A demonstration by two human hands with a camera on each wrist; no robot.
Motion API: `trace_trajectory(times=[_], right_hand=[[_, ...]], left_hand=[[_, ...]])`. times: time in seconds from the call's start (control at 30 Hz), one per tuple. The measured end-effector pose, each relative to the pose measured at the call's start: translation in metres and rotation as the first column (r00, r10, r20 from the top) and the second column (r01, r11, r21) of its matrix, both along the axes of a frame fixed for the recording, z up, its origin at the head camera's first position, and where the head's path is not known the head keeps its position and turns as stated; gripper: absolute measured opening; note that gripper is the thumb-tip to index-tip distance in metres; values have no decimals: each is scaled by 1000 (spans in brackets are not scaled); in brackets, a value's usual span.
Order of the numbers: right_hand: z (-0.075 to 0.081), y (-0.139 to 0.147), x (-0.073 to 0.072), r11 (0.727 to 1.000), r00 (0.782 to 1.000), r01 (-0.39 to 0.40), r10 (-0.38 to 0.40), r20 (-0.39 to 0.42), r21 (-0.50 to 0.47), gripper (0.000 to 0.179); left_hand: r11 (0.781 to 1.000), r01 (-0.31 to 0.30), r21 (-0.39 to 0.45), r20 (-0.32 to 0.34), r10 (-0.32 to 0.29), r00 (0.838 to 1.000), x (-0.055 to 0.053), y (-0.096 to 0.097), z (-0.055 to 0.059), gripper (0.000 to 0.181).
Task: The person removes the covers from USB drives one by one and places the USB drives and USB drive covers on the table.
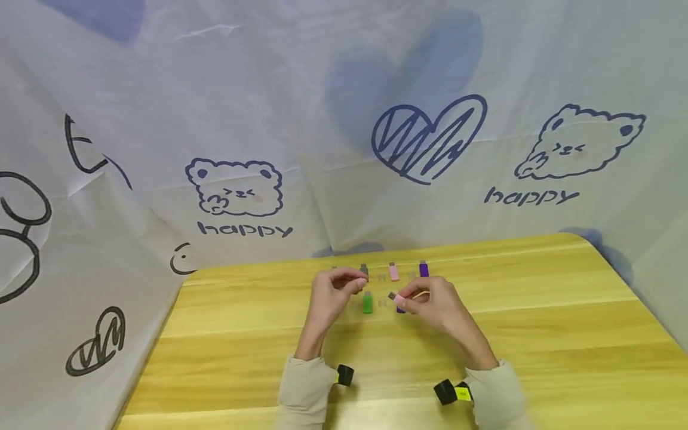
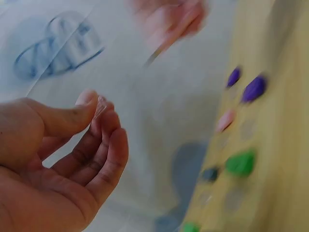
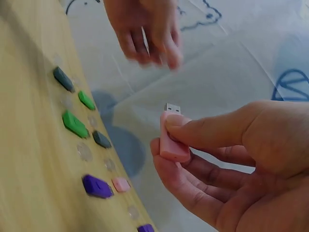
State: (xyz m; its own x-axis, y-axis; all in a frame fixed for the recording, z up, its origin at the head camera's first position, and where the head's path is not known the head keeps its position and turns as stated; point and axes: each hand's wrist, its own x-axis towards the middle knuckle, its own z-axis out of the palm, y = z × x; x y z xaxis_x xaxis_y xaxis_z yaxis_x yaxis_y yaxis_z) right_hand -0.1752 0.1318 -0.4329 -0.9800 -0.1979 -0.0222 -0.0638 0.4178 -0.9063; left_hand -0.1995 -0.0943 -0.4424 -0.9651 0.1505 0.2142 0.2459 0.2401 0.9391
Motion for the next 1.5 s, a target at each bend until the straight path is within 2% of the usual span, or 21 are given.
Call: trace_trajectory(times=[0.1, 0.33, 0.53, 0.7, 0.87, 1.03, 1.23, 1.43, 1.5], right_hand=[[-2, 9, -1, 999, 999, 46, -46, -4, 10, 9], [-8, 40, -8, 987, 986, 162, -161, -34, 22, 24], [-25, 58, -14, 960, 962, 269, -265, -60, 79, 21], [-44, 54, -21, 952, 960, 280, -281, -8, 122, 22], [-51, 46, -23, 934, 948, 306, -316, 29, 185, 19], [-54, 42, -22, 917, 942, 328, -336, -5, 226, 20], [-58, 39, -21, 908, 942, 334, -333, -49, 255, 21], [-56, 39, -19, 865, 933, 359, -344, -107, 351, 19], [-55, 38, -18, 861, 933, 357, -344, -103, 363, 19]], left_hand=[[999, -44, 12, -2, 44, 999, -1, -12, 2, 7], [1000, 3, -3, 8, -3, 1000, -4, -11, -1, 10], [998, 29, -51, 32, -28, 999, -4, -3, -6, 10], [998, 28, -62, 62, -24, 998, -3, -1, -7, 9], [997, 23, -67, 69, -18, 997, -2, 0, -7, 9], [996, 49, -71, 60, -45, 997, -2, 3, -8, 8], [989, 89, -115, 65, -82, 994, -1, 14, -12, 9], [971, 118, -207, 54, -110, 993, 2, 31, -16, 11], [964, 112, -239, 46, -104, 994, 4, 36, -17, 11]])
